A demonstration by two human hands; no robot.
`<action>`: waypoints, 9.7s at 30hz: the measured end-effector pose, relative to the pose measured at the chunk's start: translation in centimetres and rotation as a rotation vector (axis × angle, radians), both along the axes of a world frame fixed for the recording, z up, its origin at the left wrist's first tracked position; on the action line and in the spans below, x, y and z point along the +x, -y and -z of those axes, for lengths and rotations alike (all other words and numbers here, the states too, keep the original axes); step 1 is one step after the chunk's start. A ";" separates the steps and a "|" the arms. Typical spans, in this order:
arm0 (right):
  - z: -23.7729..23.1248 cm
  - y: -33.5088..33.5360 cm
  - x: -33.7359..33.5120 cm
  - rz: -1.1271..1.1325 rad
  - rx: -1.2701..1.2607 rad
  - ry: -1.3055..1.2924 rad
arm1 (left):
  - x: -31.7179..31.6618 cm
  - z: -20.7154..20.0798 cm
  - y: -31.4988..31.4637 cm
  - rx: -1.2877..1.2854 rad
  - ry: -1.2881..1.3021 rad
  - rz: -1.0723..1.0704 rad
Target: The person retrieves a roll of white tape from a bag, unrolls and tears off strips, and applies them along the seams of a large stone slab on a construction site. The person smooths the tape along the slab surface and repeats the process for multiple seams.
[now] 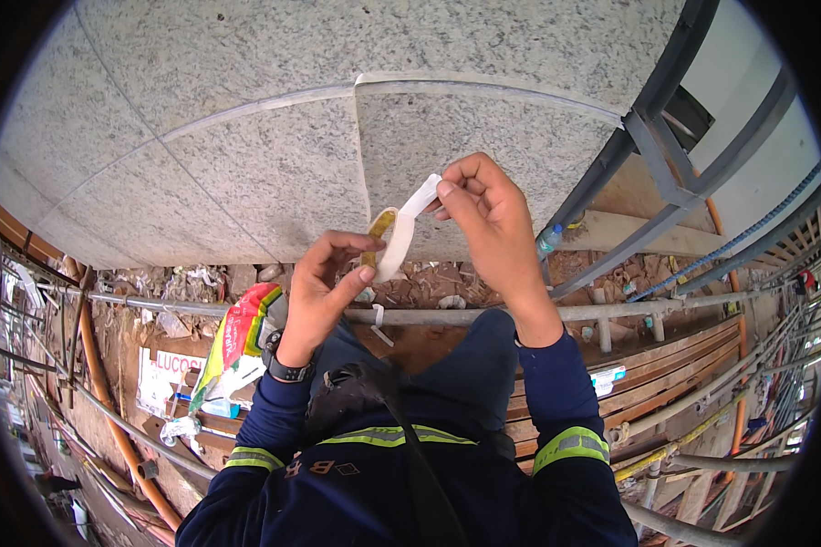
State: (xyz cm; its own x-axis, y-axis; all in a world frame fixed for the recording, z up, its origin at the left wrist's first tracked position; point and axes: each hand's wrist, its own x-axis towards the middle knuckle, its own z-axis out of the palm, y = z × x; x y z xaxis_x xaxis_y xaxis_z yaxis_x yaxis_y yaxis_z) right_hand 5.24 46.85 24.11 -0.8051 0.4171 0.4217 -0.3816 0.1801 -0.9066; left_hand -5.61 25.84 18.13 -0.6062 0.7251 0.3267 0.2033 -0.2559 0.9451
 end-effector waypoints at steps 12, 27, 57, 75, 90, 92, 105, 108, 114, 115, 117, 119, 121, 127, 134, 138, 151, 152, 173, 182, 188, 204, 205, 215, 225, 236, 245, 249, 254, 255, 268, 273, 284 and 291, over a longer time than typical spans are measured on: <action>0.1 1.3 -0.3 -0.005 0.008 0.054 | 1.5 -3.2 -3.1 -0.089 -0.261 -0.130; -1.3 0.3 2.3 0.049 0.621 0.025 | 1.6 -2.7 -2.5 -0.070 -0.311 -0.173; -0.9 1.0 1.7 0.212 0.756 -0.086 | 0.5 -2.6 -0.5 -0.133 -0.678 -0.229; -1.9 1.9 3.6 0.107 0.855 -0.285 | 0.3 -1.5 0.0 0.166 -0.641 -0.269; 1.9 6.9 3.5 0.000 0.977 -0.256 | 0.0 -1.5 -1.4 0.226 -0.383 -0.418; 2.3 7.2 3.3 -0.007 0.952 -0.261 | 0.1 -1.5 -1.4 0.238 -0.325 -0.371; 3.1 7.3 3.3 0.028 0.924 -0.259 | -1.0 -1.5 -1.0 0.157 -0.433 -0.438; 3.5 7.2 3.3 0.048 0.919 -0.281 | -1.2 -1.6 -0.8 0.122 -0.437 -0.464; 4.3 7.0 3.7 0.063 0.930 -0.260 | -2.1 -1.5 -0.6 0.111 -0.414 -0.461; 4.4 7.0 3.8 0.063 0.931 -0.256 | -2.2 -1.4 -0.6 0.110 -0.411 -0.463; 4.5 7.0 3.9 0.064 0.932 -0.247 | -2.5 -1.2 -0.6 0.116 -0.384 -0.466; 4.7 7.0 4.1 0.066 0.934 -0.235 | -2.7 -1.1 -0.6 0.117 -0.359 -0.465; 4.9 7.0 4.3 0.070 0.935 -0.227 | -3.0 -1.0 -0.6 0.127 -0.324 -0.458; 5.8 7.1 4.8 0.073 0.926 -0.209 | -3.8 -0.6 -0.5 0.139 -0.234 -0.438; 6.3 7.1 5.4 0.074 0.918 -0.202 | -5.0 0.2 -0.4 0.217 -0.124 -0.408; 6.7 7.2 5.6 0.059 0.898 -0.177 | -5.7 0.5 -0.2 0.233 -0.091 -0.410; 7.4 7.1 6.9 0.085 0.886 -0.096 | -6.7 0.4 0.3 0.299 0.144 -0.385; 7.6 7.0 7.0 0.084 0.884 -0.088 | -6.7 0.2 0.4 0.299 0.176 -0.386; 10.3 4.7 7.8 0.093 0.774 0.067 | -8.6 2.4 1.2 0.472 0.684 -0.250; 10.1 3.6 6.1 0.207 0.432 0.236 | -7.6 3.0 0.9 0.492 0.611 -0.345; 5.7 6.0 0.9 0.038 0.366 0.060 | -5.1 1.1 -0.4 0.409 0.519 -0.347; 7.3 8.0 -2.7 -0.091 0.017 0.104 | -3.5 4.4 1.1 -0.067 0.102 -0.397; 7.5 7.9 -2.7 -0.093 -0.045 0.117 | -3.6 4.2 1.6 -0.081 0.036 -0.439; 6.9 8.7 -2.6 -0.122 -0.058 0.191 | -0.8 1.3 3.2 0.018 -0.205 -0.352; 5.6 8.7 -0.8 -0.122 0.114 0.213 | -0.7 0.5 1.5 0.108 0.320 -0.175; 7.9 7.1 2.3 -0.128 0.070 0.319 | -3.5 0.4 2.6 0.230 0.599 -0.237; 9.8 5.5 4.3 -0.120 0.029 0.394 | -5.6 1.1 3.7 0.439 0.761 -0.133; 9.7 5.5 4.5 -0.136 0.017 0.382 | -4.2 0.3 2.9 0.422 0.564 -0.113; 9.4 5.6 4.9 -0.158 -0.093 0.337 | -3.1 0.6 3.8 0.035 0.036 -0.082; 9.3 5.5 5.0 -0.165 -0.102 0.336 | -3.5 1.4 3.8 -0.043 -0.123 -0.093; 8.9 5.2 5.6 -0.167 0.050 0.422 | -4.1 3.1 2.7 0.135 0.254 -0.241; 10.2 4.7 6.6 -0.149 -0.014 0.431 | -5.3 2.4 3.7 0.268 0.440 -0.271; 11.0 3.2 7.9 -0.129 0.030 0.477 | -7.6 3.2 5.5 0.559 0.783 -0.047; 13.1 0.5 7.6 -0.056 0.062 0.462 | -8.4 3.3 5.9 0.762 1.026 0.158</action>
State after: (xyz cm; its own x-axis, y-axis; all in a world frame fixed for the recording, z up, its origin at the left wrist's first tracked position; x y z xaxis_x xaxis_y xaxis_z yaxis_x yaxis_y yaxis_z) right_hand 12.89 46.32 11.00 -0.9348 0.3535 0.0361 0.0494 0.2299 -0.9720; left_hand -14.04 19.97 14.83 -0.7503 0.6490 0.1258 -0.6074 -0.7519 0.2564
